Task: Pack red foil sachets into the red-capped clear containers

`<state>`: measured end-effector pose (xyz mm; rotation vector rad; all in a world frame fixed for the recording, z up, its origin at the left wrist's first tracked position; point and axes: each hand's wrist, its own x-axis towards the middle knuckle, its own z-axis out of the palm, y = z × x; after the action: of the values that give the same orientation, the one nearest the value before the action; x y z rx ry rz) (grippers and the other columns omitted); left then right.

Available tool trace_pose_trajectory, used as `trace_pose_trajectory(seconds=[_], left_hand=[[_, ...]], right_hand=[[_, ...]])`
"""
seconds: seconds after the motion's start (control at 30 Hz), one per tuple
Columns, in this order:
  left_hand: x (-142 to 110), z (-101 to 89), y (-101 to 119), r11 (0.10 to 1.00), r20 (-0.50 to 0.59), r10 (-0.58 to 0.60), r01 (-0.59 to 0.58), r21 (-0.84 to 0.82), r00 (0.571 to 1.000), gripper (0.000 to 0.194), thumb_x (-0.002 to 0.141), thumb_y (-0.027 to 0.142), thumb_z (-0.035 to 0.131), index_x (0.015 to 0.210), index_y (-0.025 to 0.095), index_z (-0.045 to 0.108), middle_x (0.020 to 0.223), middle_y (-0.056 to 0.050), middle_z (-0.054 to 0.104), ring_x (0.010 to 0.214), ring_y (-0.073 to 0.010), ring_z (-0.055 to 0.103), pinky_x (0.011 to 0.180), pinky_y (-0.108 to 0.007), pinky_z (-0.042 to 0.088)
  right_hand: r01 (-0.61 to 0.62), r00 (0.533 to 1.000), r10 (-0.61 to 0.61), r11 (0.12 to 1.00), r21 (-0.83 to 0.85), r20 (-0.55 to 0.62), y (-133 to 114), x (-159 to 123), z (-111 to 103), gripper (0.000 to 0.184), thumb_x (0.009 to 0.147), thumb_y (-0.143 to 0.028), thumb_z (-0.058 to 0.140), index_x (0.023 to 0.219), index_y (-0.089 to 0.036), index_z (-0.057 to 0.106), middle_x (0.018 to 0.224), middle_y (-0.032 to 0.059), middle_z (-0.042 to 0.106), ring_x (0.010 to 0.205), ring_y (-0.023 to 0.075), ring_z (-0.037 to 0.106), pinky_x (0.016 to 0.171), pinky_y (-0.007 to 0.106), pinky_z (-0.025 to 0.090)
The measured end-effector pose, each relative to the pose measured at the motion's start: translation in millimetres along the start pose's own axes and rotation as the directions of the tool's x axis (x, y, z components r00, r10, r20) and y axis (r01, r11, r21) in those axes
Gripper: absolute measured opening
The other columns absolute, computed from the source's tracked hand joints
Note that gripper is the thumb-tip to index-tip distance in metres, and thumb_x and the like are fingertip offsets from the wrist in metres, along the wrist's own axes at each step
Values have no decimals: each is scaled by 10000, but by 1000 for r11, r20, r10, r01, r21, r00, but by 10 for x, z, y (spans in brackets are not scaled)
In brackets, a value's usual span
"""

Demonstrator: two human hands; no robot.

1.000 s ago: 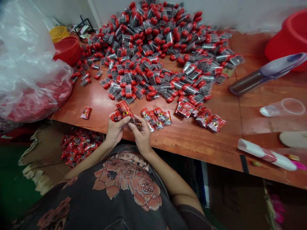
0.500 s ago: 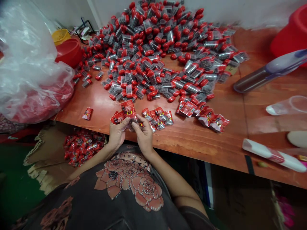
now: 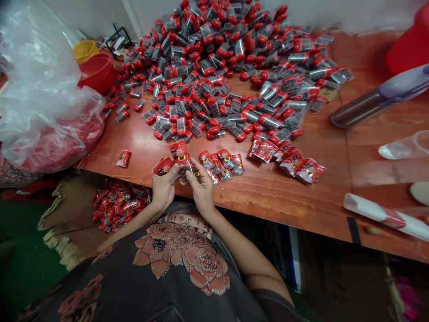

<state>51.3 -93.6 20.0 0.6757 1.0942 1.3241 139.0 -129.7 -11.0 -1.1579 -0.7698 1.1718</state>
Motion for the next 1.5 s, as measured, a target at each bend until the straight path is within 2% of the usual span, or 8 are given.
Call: trace_pose_trajectory(seconds=[0.3,0.57,0.9,0.97,1.1,1.3,1.4,1.5], left_hand=[[-50,-16,-60,997,1,33,-33,71,999,151,672,277,849,763,219,744,789,23,740,704,-119,666,757,-297,553],[70,-169,-157,991,24,105,-107,82,994,231,638,278,875,836,217,773,846,-7,766,751,-143,699,822,-341,568],[30,-259,-54,865,351,218,-347,364,911,142,760,323,795,814,205,738,777,-23,676,712,-138,620,705,-287,517],[29,-239,-33,875,366,189,-326,359,911,166,763,345,792,801,200,720,755,-21,656,695,-138,609,691,-286,511],[192,-202,56,927,167,215,-255,276,962,211,803,397,747,833,204,666,770,-3,647,629,-109,575,608,-258,482],[345,-153,209,981,193,-54,16,192,980,393,535,301,922,738,184,607,660,44,585,518,-80,493,452,-227,366],[339,-161,236,984,132,-27,4,177,991,372,543,288,915,685,179,589,604,51,547,500,-75,466,428,-224,327],[351,-191,220,984,99,0,-18,180,995,336,558,272,905,653,170,599,607,37,561,508,-71,467,439,-223,330]], right_hand=[[-13,997,21,994,112,-69,11,-31,29,524,869,-372,634,1384,-384,540,1065,26,676,763,157,674,665,340,638],[-212,977,210,955,208,33,-88,45,-37,604,837,-399,641,1426,-383,507,1096,33,730,667,154,690,597,345,614],[-237,971,230,941,242,57,-46,78,-57,516,847,-421,611,1354,-332,580,820,-6,680,512,97,542,486,269,501],[-272,962,262,913,305,74,-55,102,-79,436,844,-412,605,1267,-311,629,791,-10,646,486,82,480,450,246,446],[-436,897,364,818,374,251,-115,116,-101,270,841,-413,594,1047,-258,670,815,8,625,462,63,350,384,221,310],[-570,798,428,764,302,424,-127,80,-74,342,851,-542,578,994,-241,656,784,7,640,443,59,342,373,211,307],[-474,857,380,847,242,348,-90,61,-71,497,851,-668,521,1065,-246,671,878,51,692,571,115,560,454,245,449],[-219,965,193,966,141,177,-83,60,-78,441,800,-559,677,1161,-306,669,1063,48,702,757,157,643,577,286,537]])
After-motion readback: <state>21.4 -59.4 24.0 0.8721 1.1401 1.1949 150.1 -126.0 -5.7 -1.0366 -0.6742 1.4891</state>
